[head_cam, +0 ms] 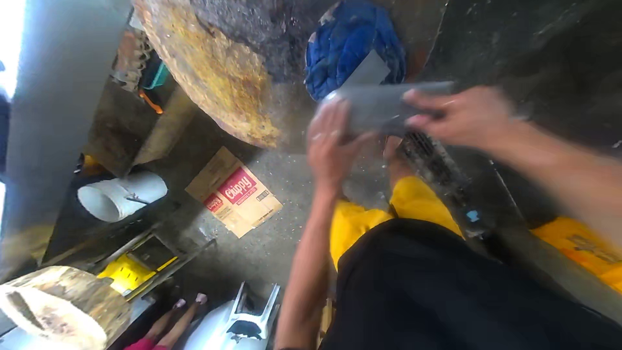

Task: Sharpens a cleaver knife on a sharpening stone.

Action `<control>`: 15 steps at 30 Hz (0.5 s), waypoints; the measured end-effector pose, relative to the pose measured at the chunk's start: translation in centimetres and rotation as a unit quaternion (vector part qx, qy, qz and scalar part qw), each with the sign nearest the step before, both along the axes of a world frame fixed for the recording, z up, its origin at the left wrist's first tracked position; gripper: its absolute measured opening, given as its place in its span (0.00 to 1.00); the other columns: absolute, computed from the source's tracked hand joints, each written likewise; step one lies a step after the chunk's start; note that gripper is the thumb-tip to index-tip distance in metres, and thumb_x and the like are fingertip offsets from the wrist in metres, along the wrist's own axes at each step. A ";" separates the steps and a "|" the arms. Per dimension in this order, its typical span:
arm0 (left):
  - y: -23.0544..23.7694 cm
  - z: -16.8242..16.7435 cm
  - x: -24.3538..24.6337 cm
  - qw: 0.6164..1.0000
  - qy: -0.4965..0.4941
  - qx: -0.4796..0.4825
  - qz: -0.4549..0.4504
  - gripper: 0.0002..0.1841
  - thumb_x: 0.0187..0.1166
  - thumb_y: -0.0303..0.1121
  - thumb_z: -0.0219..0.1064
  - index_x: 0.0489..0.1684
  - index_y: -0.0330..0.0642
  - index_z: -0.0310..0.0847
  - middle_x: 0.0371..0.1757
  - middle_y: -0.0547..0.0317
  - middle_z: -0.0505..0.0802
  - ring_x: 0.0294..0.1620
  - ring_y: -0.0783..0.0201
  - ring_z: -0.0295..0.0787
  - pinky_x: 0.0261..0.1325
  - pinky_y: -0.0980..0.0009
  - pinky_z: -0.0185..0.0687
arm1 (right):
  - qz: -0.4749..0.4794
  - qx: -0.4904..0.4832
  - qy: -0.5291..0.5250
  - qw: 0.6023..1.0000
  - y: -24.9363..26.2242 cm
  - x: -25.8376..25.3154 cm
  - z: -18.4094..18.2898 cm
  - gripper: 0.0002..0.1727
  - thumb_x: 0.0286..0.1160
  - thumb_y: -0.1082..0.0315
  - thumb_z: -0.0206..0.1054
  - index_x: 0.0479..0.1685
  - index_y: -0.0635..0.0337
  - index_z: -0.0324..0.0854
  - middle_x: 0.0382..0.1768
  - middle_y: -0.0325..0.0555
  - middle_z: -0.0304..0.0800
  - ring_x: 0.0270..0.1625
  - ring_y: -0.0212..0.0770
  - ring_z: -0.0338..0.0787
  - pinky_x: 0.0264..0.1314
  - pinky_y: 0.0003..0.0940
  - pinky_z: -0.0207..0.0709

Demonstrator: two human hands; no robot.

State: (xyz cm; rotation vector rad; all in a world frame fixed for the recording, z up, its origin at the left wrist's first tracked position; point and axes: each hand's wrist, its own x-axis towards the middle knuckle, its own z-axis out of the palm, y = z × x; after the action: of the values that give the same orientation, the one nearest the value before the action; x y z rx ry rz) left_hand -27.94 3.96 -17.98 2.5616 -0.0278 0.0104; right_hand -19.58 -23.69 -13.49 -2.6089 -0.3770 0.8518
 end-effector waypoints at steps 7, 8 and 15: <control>11.9 1.8 -8.4 0.983 0.031 0.074 0.167 0.41 0.62 0.53 0.83 0.74 0.36 0.81 0.82 0.44 0.80 0.87 0.48 0.70 0.90 0.50 0.61 | 0.162 0.146 0.088 0.972 15.0 -2.1 -3.0 0.29 0.85 0.33 0.50 0.86 0.11 0.64 0.41 0.51 0.96 0.43 0.61 0.93 0.47 0.68 0.80; 8.7 1.8 -6.7 0.986 0.029 0.063 0.148 0.41 0.64 0.53 0.82 0.75 0.35 0.80 0.82 0.43 0.80 0.87 0.46 0.69 0.91 0.49 0.59 | 0.137 0.124 0.078 0.980 11.6 -1.6 -2.9 0.29 0.84 0.32 0.50 0.86 0.08 0.63 0.41 0.51 0.96 0.43 0.62 0.93 0.45 0.70 0.80; -10.6 -1.4 6.4 0.997 -0.080 -0.011 0.003 0.40 0.67 0.66 0.75 0.74 0.47 0.84 0.80 0.59 0.84 0.85 0.57 0.73 0.91 0.54 0.60 | -0.074 -0.068 -0.056 0.993 -9.0 2.0 1.0 0.34 0.79 0.26 0.51 0.86 0.14 0.66 0.54 0.76 0.90 0.49 0.89 0.86 0.44 0.88 0.66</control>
State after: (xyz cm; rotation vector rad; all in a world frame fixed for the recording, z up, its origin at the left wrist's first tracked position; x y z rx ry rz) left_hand -21.49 -6.64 -19.36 2.5338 -0.0801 0.2174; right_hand -17.55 -32.71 -12.45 -2.7772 -0.1585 0.7058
